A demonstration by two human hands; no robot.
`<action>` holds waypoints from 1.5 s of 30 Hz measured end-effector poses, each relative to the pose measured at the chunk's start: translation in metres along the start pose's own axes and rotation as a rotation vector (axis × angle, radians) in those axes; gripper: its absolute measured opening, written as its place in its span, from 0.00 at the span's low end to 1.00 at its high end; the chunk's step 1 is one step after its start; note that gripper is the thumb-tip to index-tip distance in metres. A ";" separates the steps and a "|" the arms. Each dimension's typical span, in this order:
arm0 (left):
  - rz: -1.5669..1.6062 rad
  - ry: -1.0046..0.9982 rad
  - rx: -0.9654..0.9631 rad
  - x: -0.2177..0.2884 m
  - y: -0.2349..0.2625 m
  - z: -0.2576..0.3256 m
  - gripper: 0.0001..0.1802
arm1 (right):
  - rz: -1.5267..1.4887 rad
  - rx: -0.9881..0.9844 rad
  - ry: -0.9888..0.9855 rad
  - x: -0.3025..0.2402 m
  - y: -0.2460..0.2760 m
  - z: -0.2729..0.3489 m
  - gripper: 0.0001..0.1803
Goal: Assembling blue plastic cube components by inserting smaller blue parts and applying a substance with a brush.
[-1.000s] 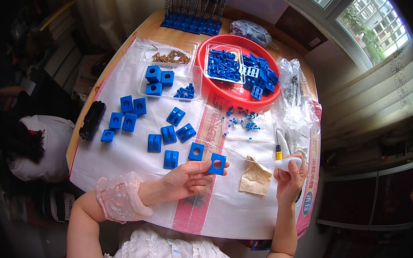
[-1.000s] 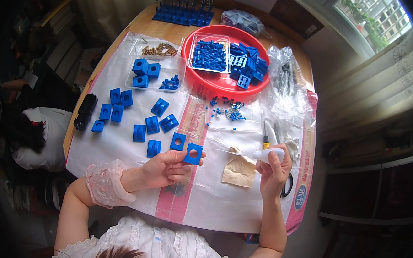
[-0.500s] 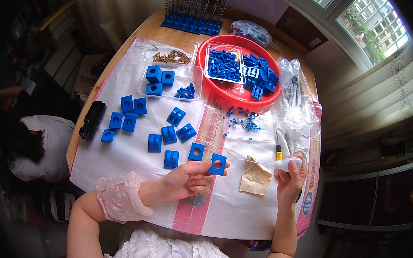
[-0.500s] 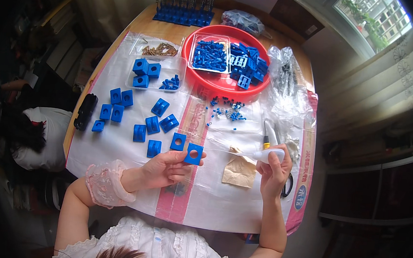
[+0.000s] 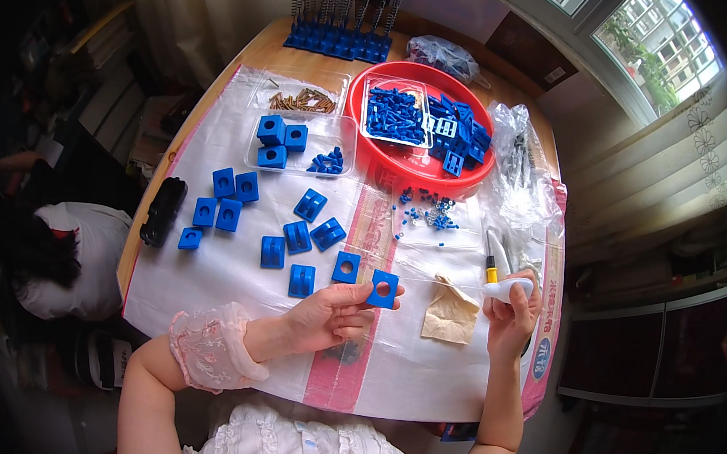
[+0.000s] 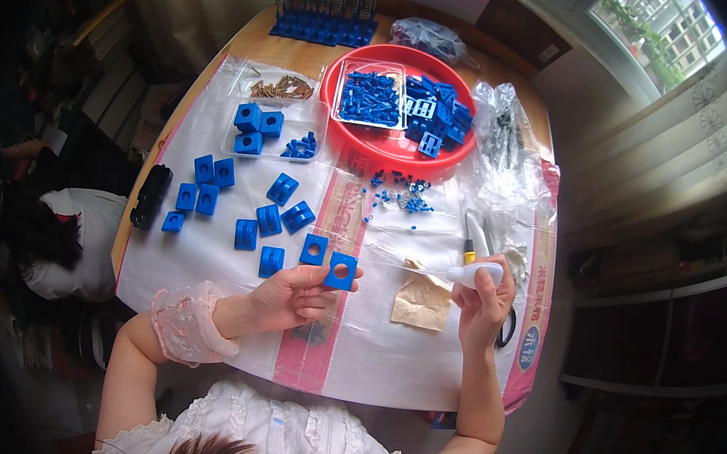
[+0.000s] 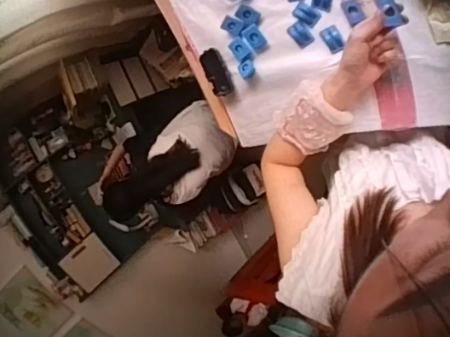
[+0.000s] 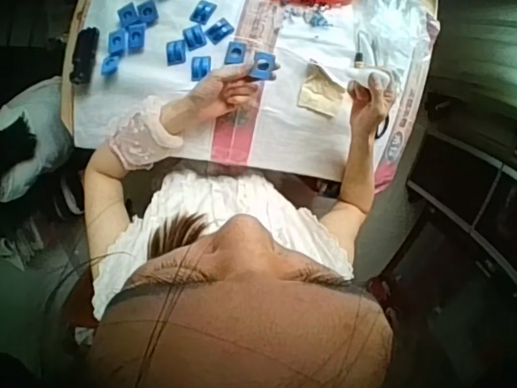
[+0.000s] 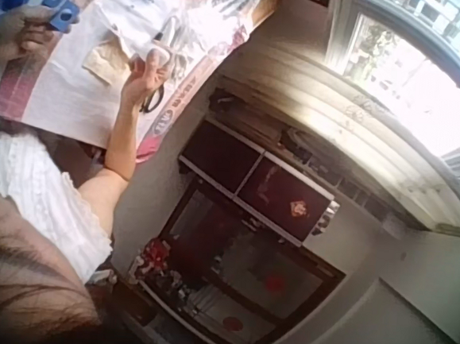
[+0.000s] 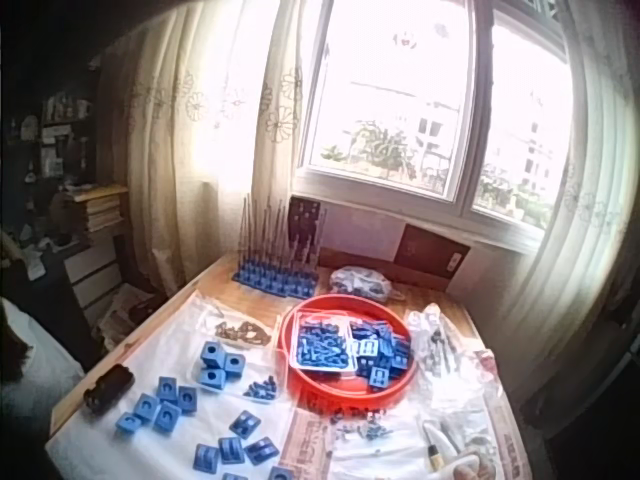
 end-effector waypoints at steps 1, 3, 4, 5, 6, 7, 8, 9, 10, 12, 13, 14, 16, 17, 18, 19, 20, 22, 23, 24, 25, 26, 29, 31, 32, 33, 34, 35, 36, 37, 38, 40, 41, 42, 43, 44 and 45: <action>0.001 -0.001 -0.003 0.000 0.000 0.000 0.25 | -0.016 0.005 -0.008 0.001 0.001 0.000 0.10; 0.002 -0.003 -0.004 0.001 -0.001 0.000 0.25 | -0.053 0.014 -0.030 0.002 0.001 0.000 0.10; 0.001 -0.004 -0.002 0.001 -0.002 0.001 0.25 | -0.075 0.018 -0.043 0.001 -0.001 0.000 0.10; 0.001 -0.005 0.001 0.002 -0.003 0.001 0.25 | -0.096 0.022 -0.057 0.002 -0.001 0.000 0.10; -0.002 -0.010 0.020 0.002 -0.003 0.001 0.25 | -0.099 0.029 -0.055 0.002 -0.001 0.000 0.10; -0.005 -0.015 0.038 0.003 -0.003 0.001 0.25 | -0.102 0.035 -0.053 0.002 0.000 0.000 0.11; -0.008 -0.020 0.057 0.004 -0.003 0.001 0.25 | -0.105 0.042 -0.052 0.002 0.000 0.000 0.11; -0.003 -0.019 0.077 0.003 0.000 0.001 0.24 | -0.098 0.031 -0.052 0.002 0.000 0.000 0.10; 0.001 -0.018 0.098 0.002 0.002 0.001 0.24 | -0.092 0.019 -0.052 0.001 -0.001 0.000 0.10; -0.007 -0.021 0.121 0.002 0.005 0.001 0.23 | -0.077 -0.015 -0.053 0.001 -0.002 0.000 0.11; -0.018 -0.024 0.124 0.002 0.005 0.001 0.23 | -0.067 -0.037 -0.055 0.002 0.000 0.000 0.11; -0.030 -0.028 0.126 0.003 0.005 0.002 0.23 | -0.058 -0.060 -0.057 0.002 0.000 0.000 0.12; 0.000 -0.009 0.085 0.002 -0.001 0.002 0.25 | -0.056 -0.040 -0.046 0.000 0.000 0.001 0.10; 0.015 0.001 0.064 0.002 -0.003 0.003 0.26 | -0.055 -0.029 -0.040 0.000 0.000 0.001 0.10; 0.011 0.008 0.044 0.002 -0.004 0.004 0.26 | -0.053 -0.033 -0.044 0.000 -0.001 0.001 0.10; 0.006 0.014 0.023 0.002 -0.004 0.004 0.25 | -0.051 -0.036 -0.048 0.000 -0.002 0.001 0.10; 0.002 0.021 0.003 0.001 -0.005 0.005 0.25 | -0.049 -0.039 -0.052 0.001 -0.002 0.001 0.10; 0.007 0.019 0.023 0.002 -0.004 0.005 0.26 | -0.049 -0.047 -0.053 0.002 -0.001 0.002 0.10; 0.010 0.018 0.033 0.002 -0.004 0.005 0.26 | -0.049 -0.052 -0.054 0.002 -0.001 0.002 0.10; 0.007 0.017 0.029 0.002 -0.004 0.005 0.26 | -0.046 -0.052 -0.053 0.002 -0.001 0.002 0.10; 0.004 0.016 0.025 0.002 -0.005 0.005 0.26 | -0.042 -0.052 -0.052 0.002 -0.002 0.002 0.10; 0.002 0.015 0.021 0.002 -0.005 0.005 0.26 | -0.039 -0.053 -0.051 0.002 -0.002 0.002 0.10; -0.002 0.018 0.000 0.002 -0.007 0.006 0.26 | -0.048 -0.057 -0.059 0.004 -0.002 0.003 0.10; 0.001 0.022 0.013 0.002 -0.006 0.006 0.26 | -0.011 -0.079 -0.049 0.004 -0.003 0.003 0.10; 0.002 0.023 0.019 0.002 -0.005 0.006 0.26 | 0.008 -0.089 -0.044 0.004 -0.004 0.003 0.09; 0.001 0.022 0.020 0.002 -0.005 0.006 0.26 | 0.006 -0.089 -0.045 0.004 -0.005 0.003 0.09; -0.001 0.022 0.022 0.002 -0.004 0.006 0.26 | 0.005 -0.088 -0.047 0.004 -0.006 0.003 0.09; -0.003 0.021 0.023 0.002 -0.004 0.006 0.26 | 0.003 -0.087 -0.049 0.005 -0.006 0.003 0.09; -0.002 0.021 0.022 0.002 -0.004 0.006 0.26 | 0.002 -0.084 -0.050 0.005 -0.006 0.003 0.09; 0.000 0.021 0.020 0.002 -0.004 0.006 0.26 | 0.001 -0.082 -0.052 0.005 -0.006 0.004 0.09; 0.002 0.021 0.019 0.002 -0.004 0.006 0.25 | 0.000 -0.079 -0.053 0.005 -0.006 0.004 0.09; 0.002 0.021 0.024 0.002 -0.005 0.006 0.25 | 0.000 -0.076 -0.052 0.005 -0.005 0.004 0.09; 0.002 0.020 0.027 0.002 -0.004 0.006 0.25 | 0.000 -0.074 -0.052 0.005 -0.005 0.004 0.09; 0.001 0.019 0.024 0.002 -0.005 0.006 0.25 | 0.005 -0.077 -0.051 0.005 -0.005 0.003 0.09; 0.000 0.018 0.021 0.002 -0.005 0.006 0.25 | 0.010 -0.079 -0.051 0.005 -0.005 0.003 0.09; -0.001 0.016 0.019 0.002 -0.005 0.006 0.25 | 0.014 -0.082 -0.051 0.005 -0.005 0.003 0.09; -0.002 0.018 0.018 0.002 -0.005 0.006 0.25 | 0.016 -0.080 -0.050 0.005 -0.005 0.003 0.09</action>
Point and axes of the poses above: each hand's wrist, its own z-axis away from the middle knuckle, its own y-axis out of the back of the hand, x = y × z, the point moved 9 cm from there along -z, towards the middle knuckle, and after that the axes turned 3 degrees about y, right-handed, at the moved point
